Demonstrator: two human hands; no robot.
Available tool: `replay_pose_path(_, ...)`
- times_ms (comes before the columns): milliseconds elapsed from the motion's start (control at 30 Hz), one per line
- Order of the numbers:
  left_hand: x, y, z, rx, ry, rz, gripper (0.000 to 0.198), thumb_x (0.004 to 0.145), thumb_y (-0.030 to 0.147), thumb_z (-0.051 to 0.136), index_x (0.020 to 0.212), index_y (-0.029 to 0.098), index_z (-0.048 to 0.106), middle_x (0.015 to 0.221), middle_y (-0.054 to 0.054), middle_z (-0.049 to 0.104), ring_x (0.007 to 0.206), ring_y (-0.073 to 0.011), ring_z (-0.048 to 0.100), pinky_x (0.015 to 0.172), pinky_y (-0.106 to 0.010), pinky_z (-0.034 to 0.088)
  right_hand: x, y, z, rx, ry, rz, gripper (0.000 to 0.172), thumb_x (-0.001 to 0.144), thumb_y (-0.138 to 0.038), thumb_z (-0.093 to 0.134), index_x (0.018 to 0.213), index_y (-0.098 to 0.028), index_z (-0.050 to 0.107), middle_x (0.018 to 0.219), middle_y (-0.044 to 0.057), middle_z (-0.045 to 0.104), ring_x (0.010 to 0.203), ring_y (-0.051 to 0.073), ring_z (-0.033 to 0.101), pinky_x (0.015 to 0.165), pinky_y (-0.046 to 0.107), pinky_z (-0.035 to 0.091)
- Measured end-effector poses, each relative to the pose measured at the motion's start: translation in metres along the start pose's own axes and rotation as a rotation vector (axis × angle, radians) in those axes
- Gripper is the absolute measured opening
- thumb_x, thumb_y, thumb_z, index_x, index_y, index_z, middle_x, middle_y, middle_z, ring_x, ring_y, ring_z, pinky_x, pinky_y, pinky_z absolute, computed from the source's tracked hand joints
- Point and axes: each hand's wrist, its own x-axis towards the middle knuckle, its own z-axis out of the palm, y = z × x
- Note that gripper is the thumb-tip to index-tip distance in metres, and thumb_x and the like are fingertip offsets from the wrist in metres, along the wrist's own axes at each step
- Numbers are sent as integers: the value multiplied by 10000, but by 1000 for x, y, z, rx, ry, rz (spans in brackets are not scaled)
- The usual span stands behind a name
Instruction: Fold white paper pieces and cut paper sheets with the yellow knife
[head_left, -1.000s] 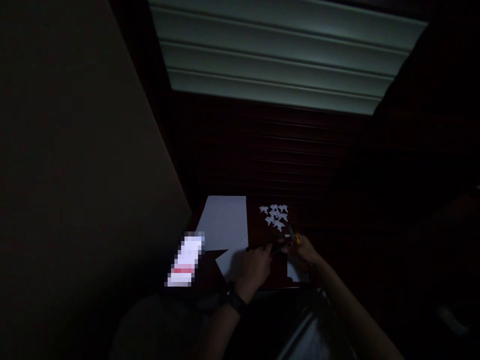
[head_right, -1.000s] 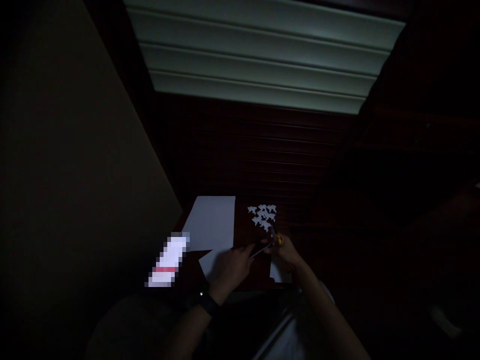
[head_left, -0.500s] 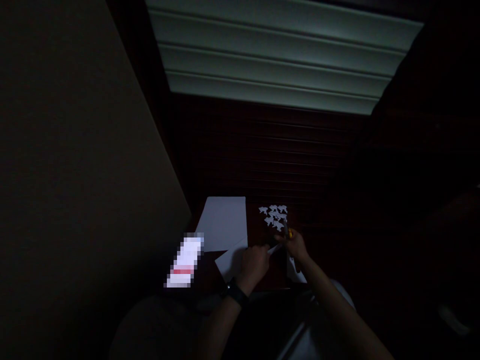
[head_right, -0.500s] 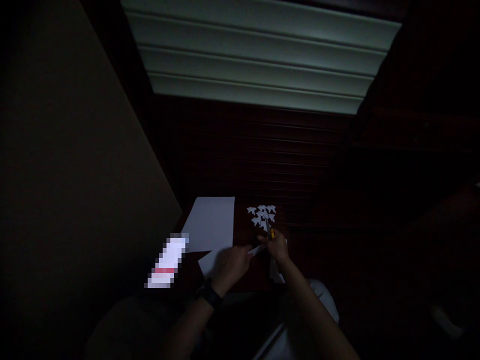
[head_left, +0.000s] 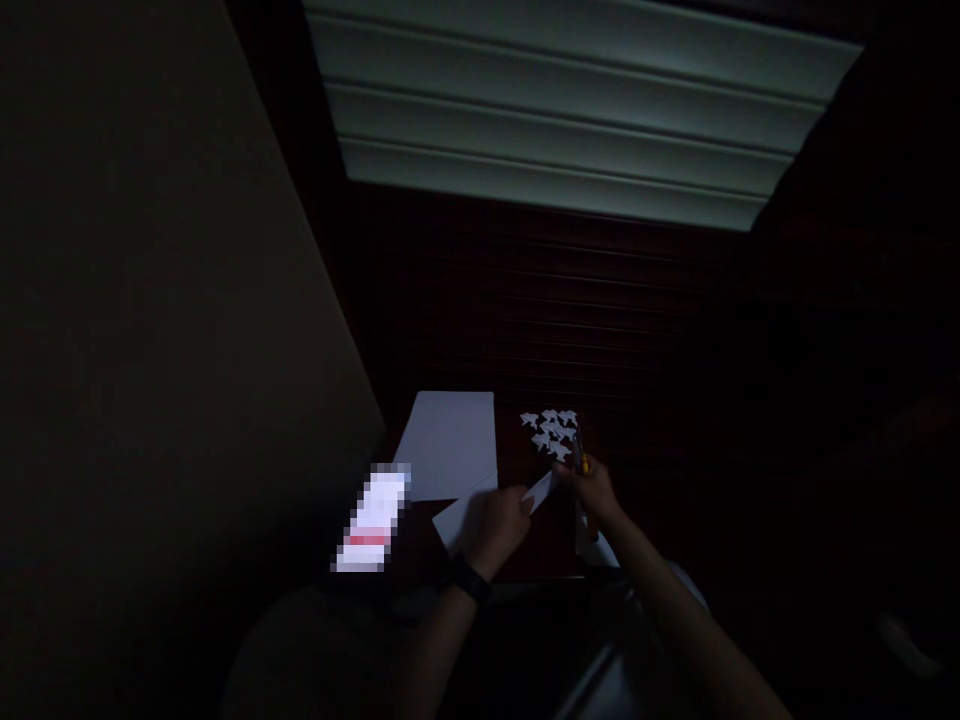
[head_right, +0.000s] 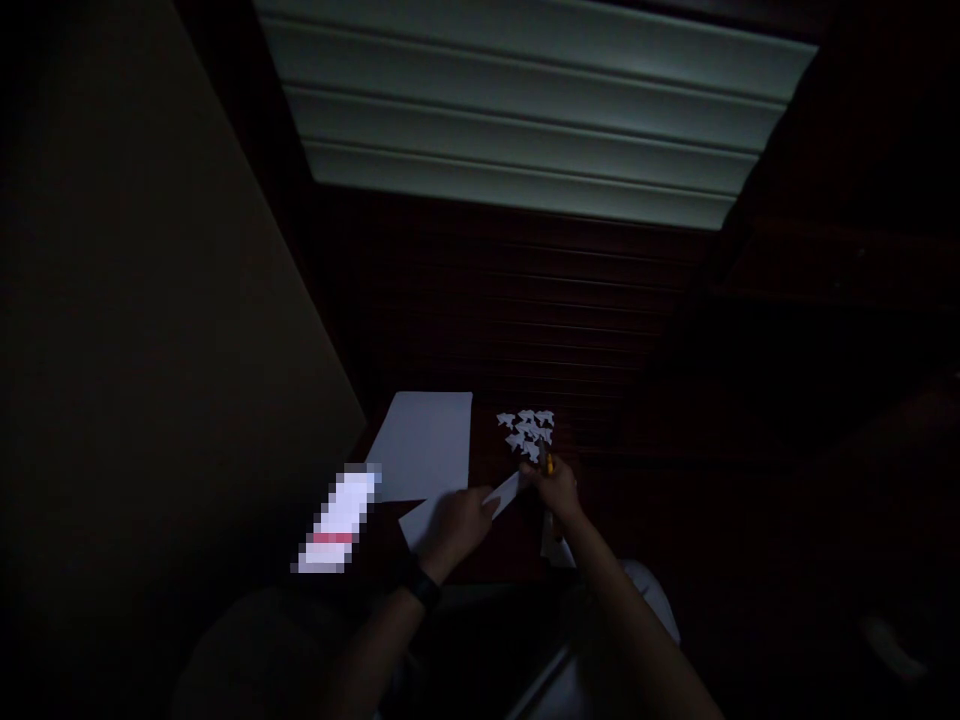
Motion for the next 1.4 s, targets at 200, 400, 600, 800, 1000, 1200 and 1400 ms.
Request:
replay_pose_path(200, 2, -8, 7, -644, -135, -58, 342, 771, 448, 502, 873, 156, 648, 805, -52, 677, 722, -195, 606, 587, -246, 414, 3, -16, -11, 96, -146, -11, 366, 541, -422, 707, 674, -168, 479, 571, -44, 467, 495, 88, 407, 449, 205, 332)
replay_pose_path(400, -22, -1, -5, -1415, -496, -125, 522, 756, 515, 519, 1150, 174, 520, 976, -110, 648, 801, -228, 621, 735, -368, 446, 1, -32, -17, 118, -238, 18, 392, 529, -407, 722, 648, -182, 424, 575, -53, 449, 482, 79, 390, 439, 207, 323)
replay_pose_path(600, -34, 9, -17, -1795, -876, -213, 648, 791, 611, 348, 1224, 139, 445, 1039, -173, 614, 871, -282, 607, 790, -449, 404, -4, -46, -19, 138, -291, 20, 398, 517, -404, 742, 689, -174, 466, 581, -47, 470, 474, 79, 402, 425, 202, 319)
replay_pose_path(800, -31, 11, -5, -1873, -845, -294, 560, 793, 526, 441, 1127, 85, 523, 866, -138, 621, 622, -162, 582, 525, -256, 411, -8, -62, -20, 91, -527, -5, 367, 579, -425, 706, 753, -129, 578, 607, -8, 530, 507, 95, 454, 438, 202, 342)
replay_pose_path(1000, -27, 13, 1, -1908, -821, -350, 444, 788, 404, 521, 1079, 69, 551, 796, -101, 608, 592, -114, 562, 483, -191, 397, -6, -58, -25, 81, -482, 59, 424, 573, -432, 715, 846, -127, 607, 644, 15, 581, 531, 114, 497, 431, 197, 337)
replay_pose_path(1200, -20, 33, 16, -1832, -716, -301, 398, 774, 384, 545, 1060, 109, 569, 842, -108, 649, 664, -168, 613, 610, -282, 472, -1, -31, -43, 156, -411, 105, 358, 584, -394, 711, 791, -128, 590, 607, 14, 574, 504, 115, 495, 438, 208, 348)
replay_pose_path(1400, -22, 44, 46, -1561, -552, -187, 415, 742, 380, 586, 1083, 145, 560, 1017, -119, 629, 926, -239, 588, 814, -379, 430, 17, -1, -84, 48, -319, 97, 301, 528, -337, 729, 677, -130, 569, 585, -2, 547, 517, 116, 480, 484, 228, 376)
